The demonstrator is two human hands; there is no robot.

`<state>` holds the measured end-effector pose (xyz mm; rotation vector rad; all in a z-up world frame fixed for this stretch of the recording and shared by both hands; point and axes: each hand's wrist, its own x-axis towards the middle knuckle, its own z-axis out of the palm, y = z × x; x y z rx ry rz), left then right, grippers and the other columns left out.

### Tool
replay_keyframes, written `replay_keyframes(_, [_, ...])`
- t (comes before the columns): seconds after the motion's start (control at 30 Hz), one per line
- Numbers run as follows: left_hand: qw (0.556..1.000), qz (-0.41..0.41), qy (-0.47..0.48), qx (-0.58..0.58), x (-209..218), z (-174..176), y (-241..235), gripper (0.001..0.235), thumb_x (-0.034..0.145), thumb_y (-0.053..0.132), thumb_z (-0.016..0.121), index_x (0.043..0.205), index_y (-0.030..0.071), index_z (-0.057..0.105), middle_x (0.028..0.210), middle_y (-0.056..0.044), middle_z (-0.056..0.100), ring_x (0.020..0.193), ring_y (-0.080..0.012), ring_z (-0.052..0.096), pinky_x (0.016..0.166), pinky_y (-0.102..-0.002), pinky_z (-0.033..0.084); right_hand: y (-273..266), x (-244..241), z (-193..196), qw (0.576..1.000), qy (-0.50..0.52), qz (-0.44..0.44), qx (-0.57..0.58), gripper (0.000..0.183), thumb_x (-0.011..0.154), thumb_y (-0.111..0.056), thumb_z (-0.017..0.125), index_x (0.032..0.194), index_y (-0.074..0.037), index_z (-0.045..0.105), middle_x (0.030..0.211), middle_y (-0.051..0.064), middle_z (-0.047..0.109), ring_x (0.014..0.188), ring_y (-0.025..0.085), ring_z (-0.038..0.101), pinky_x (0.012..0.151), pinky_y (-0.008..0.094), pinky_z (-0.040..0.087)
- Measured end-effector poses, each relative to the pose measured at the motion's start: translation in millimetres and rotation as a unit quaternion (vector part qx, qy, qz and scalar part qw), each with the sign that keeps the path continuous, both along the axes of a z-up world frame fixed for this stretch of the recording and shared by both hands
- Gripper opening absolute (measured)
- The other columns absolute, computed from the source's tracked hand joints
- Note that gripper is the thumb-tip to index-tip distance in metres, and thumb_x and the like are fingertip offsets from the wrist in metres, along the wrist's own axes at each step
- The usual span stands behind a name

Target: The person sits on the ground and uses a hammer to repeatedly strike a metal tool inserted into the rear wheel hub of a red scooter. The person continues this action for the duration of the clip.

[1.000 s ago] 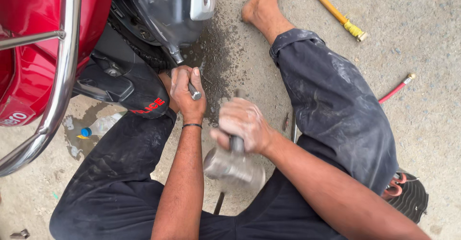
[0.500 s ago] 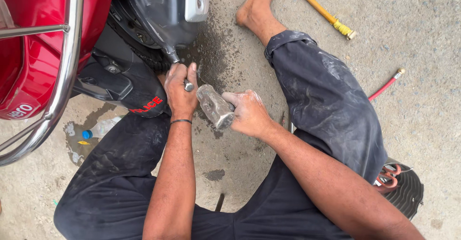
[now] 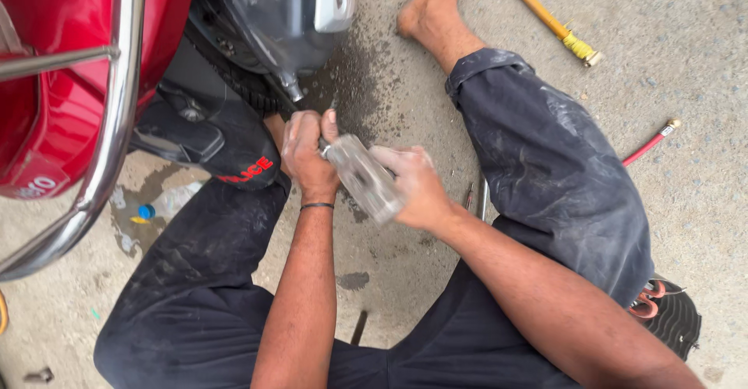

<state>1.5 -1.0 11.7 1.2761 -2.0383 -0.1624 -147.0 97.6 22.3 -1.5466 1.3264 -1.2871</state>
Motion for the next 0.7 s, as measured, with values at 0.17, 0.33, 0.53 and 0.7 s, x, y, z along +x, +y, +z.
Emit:
replay_keyframes(0.17, [1.0,0.002,-0.008,-0.012,10,-10,3,0.028,0.1,0.017,0.071,0.082,0.001,0.056,0.086,-0.014,0.06,0.082,-0.0362,0.06,0.074,-0.047,0.048,1,5,10,0.999,0.033,0.002,-0.008,0.034,0.077,-0.018,0.087,0.067,-0.005,0.057,0.065,0.013,0.057,0.06,0.029,0.064,0.055,0.042,0.045])
replay_keyframes(0.33, [1.0,0.008,-0.009,0.011,5,-9,-3,0.026,0.102,0.017,0.071,0.085,0.002,0.059,0.087,-0.014,0.061,0.083,-0.0354,0.062,0.075,-0.047,0.049,-4,1,5,0.989,-0.031,-0.061,0.131,0.02,0.072,-0.018,0.078,0.083,-0.008,0.065,0.066,0.008,0.062,0.06,0.024,0.069,0.056,0.04,0.051])
replay_keyframes(0.53, [0.998,0.008,0.013,0.065,17,-18,-8,0.029,0.102,0.02,0.071,0.085,0.001,0.058,0.086,-0.016,0.06,0.08,-0.0375,0.061,0.071,-0.048,0.048,3,11,-23,0.994,-0.002,0.032,-0.107,0.029,0.082,-0.015,0.078,0.069,-0.006,0.054,0.063,0.015,0.054,0.062,0.033,0.061,0.066,0.048,0.047])
replay_keyframes(0.7, [0.997,-0.016,-0.004,0.074,8,-16,-9,0.03,0.102,0.02,0.071,0.086,0.0,0.056,0.089,-0.018,0.058,0.081,-0.0402,0.06,0.071,-0.049,0.047,-4,9,-17,0.995,0.058,-0.023,0.079,0.029,0.069,-0.023,0.079,0.075,-0.005,0.057,0.066,0.013,0.062,0.059,0.032,0.065,0.058,0.044,0.048])
